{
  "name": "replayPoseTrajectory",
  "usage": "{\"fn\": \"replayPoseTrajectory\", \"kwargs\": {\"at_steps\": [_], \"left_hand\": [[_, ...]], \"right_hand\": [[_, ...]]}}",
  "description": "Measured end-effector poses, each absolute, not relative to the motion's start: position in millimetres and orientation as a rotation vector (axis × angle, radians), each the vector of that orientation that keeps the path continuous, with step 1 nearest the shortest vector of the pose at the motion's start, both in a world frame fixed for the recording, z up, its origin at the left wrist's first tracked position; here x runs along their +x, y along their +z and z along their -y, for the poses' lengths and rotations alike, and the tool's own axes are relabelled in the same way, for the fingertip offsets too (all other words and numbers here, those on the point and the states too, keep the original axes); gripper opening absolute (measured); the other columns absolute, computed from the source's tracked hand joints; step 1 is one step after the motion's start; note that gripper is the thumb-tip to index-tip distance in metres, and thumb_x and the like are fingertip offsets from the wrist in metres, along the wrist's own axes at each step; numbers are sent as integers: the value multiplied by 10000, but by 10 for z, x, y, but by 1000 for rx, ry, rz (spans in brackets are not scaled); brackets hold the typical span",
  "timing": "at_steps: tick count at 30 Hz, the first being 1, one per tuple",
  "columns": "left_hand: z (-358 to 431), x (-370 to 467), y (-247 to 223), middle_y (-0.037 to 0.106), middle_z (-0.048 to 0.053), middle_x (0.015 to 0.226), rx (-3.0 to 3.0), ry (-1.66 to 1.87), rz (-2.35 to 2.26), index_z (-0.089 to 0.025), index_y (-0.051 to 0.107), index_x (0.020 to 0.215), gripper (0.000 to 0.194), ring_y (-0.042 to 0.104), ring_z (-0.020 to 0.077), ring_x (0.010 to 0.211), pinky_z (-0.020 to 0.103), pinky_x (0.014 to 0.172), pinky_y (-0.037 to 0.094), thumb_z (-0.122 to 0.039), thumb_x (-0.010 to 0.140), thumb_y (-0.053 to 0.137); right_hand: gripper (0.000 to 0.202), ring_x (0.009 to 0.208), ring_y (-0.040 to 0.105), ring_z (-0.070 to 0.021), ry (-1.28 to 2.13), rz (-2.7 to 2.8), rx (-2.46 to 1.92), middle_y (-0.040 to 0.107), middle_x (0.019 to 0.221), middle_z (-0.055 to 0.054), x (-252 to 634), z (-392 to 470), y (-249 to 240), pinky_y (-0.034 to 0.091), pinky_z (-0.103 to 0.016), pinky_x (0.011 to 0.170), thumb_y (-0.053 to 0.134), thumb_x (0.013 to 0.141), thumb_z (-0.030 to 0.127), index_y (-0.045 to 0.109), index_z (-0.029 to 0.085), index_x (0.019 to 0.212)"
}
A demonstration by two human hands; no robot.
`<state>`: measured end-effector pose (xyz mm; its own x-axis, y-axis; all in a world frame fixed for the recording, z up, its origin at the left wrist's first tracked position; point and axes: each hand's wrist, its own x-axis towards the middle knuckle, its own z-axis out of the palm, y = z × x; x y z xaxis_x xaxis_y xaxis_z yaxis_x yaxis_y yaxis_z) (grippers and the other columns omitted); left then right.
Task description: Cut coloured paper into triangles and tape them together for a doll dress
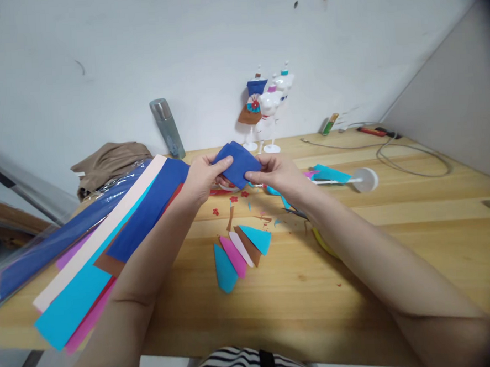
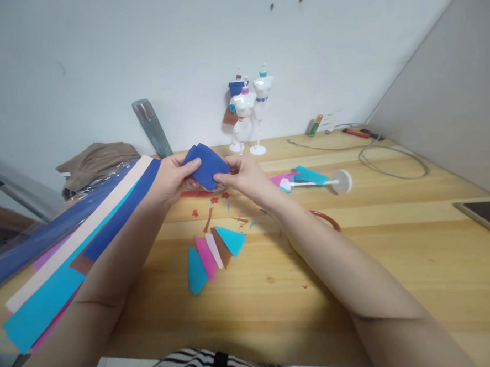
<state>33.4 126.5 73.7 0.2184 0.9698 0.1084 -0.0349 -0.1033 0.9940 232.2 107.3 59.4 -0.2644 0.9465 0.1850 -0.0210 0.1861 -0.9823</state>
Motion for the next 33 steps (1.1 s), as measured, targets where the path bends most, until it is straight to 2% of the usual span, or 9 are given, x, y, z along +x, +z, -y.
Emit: {"fn": "replayPoseTrajectory", "kwargs": {"at_steps": [4, 10, 12, 16, 20, 23, 27, 30, 33], "left_hand": [[-1272, 326, 728, 729, 33, 657, 1276, 1039, -868, -110, 740, 835, 402, 640, 97, 511, 200, 514, 514, -427, 726, 962], [-1300, 318, 723, 662, 7, 549, 1297, 1138, -937, -144, 692, 690, 321, 554, 79, 468, 195, 484, 442, -336, 688, 949], [-1289, 322, 739, 628, -8, 517, 1372, 1164, -958, -148, 690, 679, 293, 532, 73, 461, 189, 476, 413, -320, 708, 926], [-1220, 338, 796, 600, -30, 516, 1534, 1048, -987, -148, 711, 697, 277, 516, 77, 476, 207, 492, 407, -329, 713, 920], [-1195, 367, 781, 585, -38, 510, 1529, 1005, -951, -147, 710, 694, 365, 504, 71, 478, 204, 489, 391, -403, 671, 970], [-1237, 389, 701, 600, -8, 502, 1454, 969, -920, -148, 664, 622, 437, 498, 61, 448, 194, 470, 374, -470, 754, 928], [-1287, 391, 631, 617, 25, 499, 1391, 934, -913, -149, 652, 581, 461, 511, 75, 438, 203, 473, 390, -463, 853, 851], [-1282, 358, 652, 615, 19, 496, 1458, 930, -939, -153, 654, 576, 449, 520, 87, 450, 214, 482, 398, -456, 820, 879], [-1261, 327, 683, 675, 33, 569, 1555, 832, -940, -143, 702, 647, 431, 552, 92, 492, 212, 506, 422, -492, 737, 939]], "right_hand": [[266, 623, 613, -175, 1216, 1455, -944, 626, 594, 22, 2310, -1051, 595, 500, -320, 572, 932, 651, 378, 716, 246, 733], [278, 572, 514, -144, 1184, 1469, -955, 612, 601, 25, 2347, -1062, 606, 393, -291, 504, 926, 639, 410, 711, 249, 712], [289, 576, 517, -141, 1168, 1490, -942, 630, 619, 21, 2355, -1064, 611, 413, -294, 525, 921, 658, 441, 709, 250, 705], [295, 671, 613, -173, 1158, 1485, -908, 720, 746, -6, 2345, -1065, 603, 498, -323, 619, 901, 706, 484, 737, 250, 778], [311, 599, 564, -166, 1125, 1411, -976, 631, 643, 1, 2323, -1077, 572, 463, -336, 598, 886, 747, 436, 655, 242, 670], [317, 589, 562, -165, 1109, 1342, -975, 630, 642, 0, 2311, -1085, 557, 480, -343, 606, 877, 755, 419, 636, 244, 649], [300, 639, 605, -174, 1169, 1304, -944, 688, 690, -11, 2299, -1081, 558, 526, -341, 642, 898, 696, 433, 671, 237, 684], [324, 676, 624, -182, 1190, 1362, -948, 700, 726, -11, 2300, -1070, 568, 522, -332, 635, 890, 705, 492, 696, 235, 745], [372, 588, 543, -159, 1147, 1378, -974, 619, 627, 8, 2307, -1072, 569, 463, -322, 565, 895, 684, 515, 645, 240, 675]]}}
